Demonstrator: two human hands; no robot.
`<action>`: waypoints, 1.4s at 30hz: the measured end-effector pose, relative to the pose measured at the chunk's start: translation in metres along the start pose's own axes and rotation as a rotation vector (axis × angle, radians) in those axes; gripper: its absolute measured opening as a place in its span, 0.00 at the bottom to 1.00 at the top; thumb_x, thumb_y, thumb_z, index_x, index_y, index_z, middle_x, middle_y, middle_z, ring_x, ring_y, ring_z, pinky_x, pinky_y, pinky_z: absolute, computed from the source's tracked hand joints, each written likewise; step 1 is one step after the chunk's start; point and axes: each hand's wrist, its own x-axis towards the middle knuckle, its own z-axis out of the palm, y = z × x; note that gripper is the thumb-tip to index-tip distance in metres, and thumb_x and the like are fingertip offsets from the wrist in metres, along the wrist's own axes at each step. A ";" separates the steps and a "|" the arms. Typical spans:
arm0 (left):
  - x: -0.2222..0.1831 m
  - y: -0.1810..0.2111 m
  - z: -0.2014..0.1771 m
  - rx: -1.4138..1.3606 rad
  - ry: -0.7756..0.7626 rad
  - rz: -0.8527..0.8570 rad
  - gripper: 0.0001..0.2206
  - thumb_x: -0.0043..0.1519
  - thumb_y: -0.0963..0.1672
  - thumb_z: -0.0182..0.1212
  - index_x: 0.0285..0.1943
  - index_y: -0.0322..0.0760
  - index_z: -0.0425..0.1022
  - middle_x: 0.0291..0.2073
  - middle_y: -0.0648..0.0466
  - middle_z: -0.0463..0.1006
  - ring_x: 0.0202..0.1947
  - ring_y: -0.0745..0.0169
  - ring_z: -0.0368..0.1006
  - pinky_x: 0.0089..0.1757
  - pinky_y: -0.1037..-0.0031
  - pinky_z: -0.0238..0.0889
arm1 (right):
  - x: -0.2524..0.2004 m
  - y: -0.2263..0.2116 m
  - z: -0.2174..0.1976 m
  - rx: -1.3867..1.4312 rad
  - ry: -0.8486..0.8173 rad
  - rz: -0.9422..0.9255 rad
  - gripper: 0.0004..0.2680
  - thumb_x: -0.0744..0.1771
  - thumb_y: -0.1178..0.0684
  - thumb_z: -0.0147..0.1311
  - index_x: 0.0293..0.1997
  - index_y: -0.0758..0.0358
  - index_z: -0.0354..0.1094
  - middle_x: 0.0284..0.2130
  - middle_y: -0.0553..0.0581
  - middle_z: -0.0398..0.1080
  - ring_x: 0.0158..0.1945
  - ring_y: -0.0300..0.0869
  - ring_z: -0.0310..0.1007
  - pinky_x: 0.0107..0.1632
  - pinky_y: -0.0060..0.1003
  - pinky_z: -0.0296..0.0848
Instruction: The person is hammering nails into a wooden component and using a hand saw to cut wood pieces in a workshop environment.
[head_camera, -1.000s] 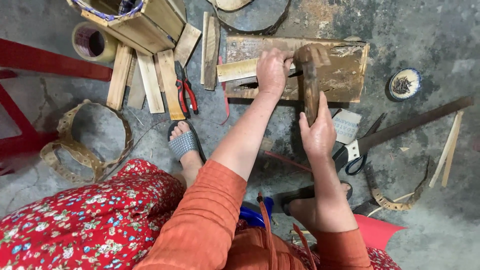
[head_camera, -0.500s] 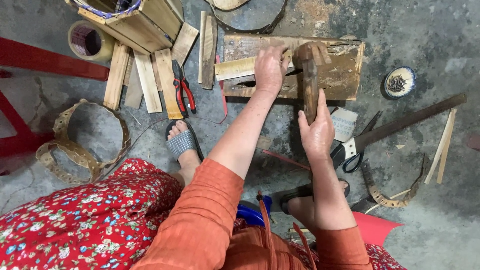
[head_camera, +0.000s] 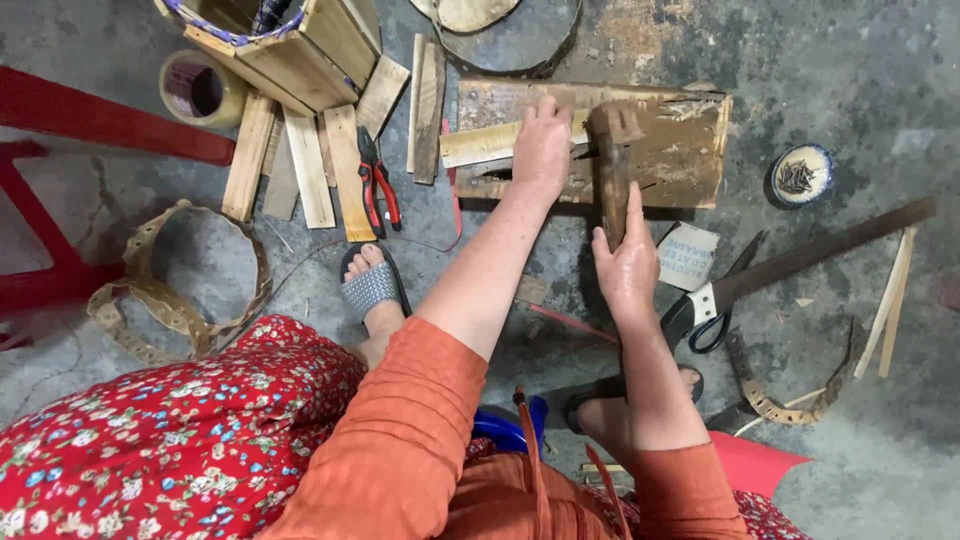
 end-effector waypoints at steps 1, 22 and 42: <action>0.000 -0.001 0.000 0.000 0.002 0.001 0.19 0.52 0.33 0.73 0.53 0.30 0.80 0.49 0.50 0.74 0.49 0.54 0.69 0.50 0.67 0.79 | 0.001 0.003 0.001 0.000 0.001 -0.001 0.29 0.69 0.53 0.55 0.79 0.48 0.40 0.53 0.66 0.72 0.51 0.62 0.72 0.41 0.54 0.70; 0.036 -0.044 0.004 0.153 0.216 0.056 0.16 0.67 0.49 0.56 0.64 0.51 0.73 0.63 0.48 0.68 0.67 0.46 0.61 0.68 0.42 0.44 | 0.003 -0.005 -0.009 0.066 -0.135 0.162 0.31 0.68 0.51 0.54 0.79 0.36 0.36 0.50 0.67 0.76 0.43 0.65 0.76 0.48 0.53 0.73; 0.043 -0.029 -0.005 0.292 -0.068 -0.114 0.27 0.68 0.57 0.35 0.76 0.55 0.58 0.74 0.53 0.60 0.76 0.45 0.45 0.69 0.43 0.26 | 0.010 0.005 -0.003 -0.086 -0.041 0.018 0.29 0.70 0.51 0.54 0.80 0.58 0.40 0.41 0.67 0.75 0.33 0.60 0.73 0.30 0.51 0.67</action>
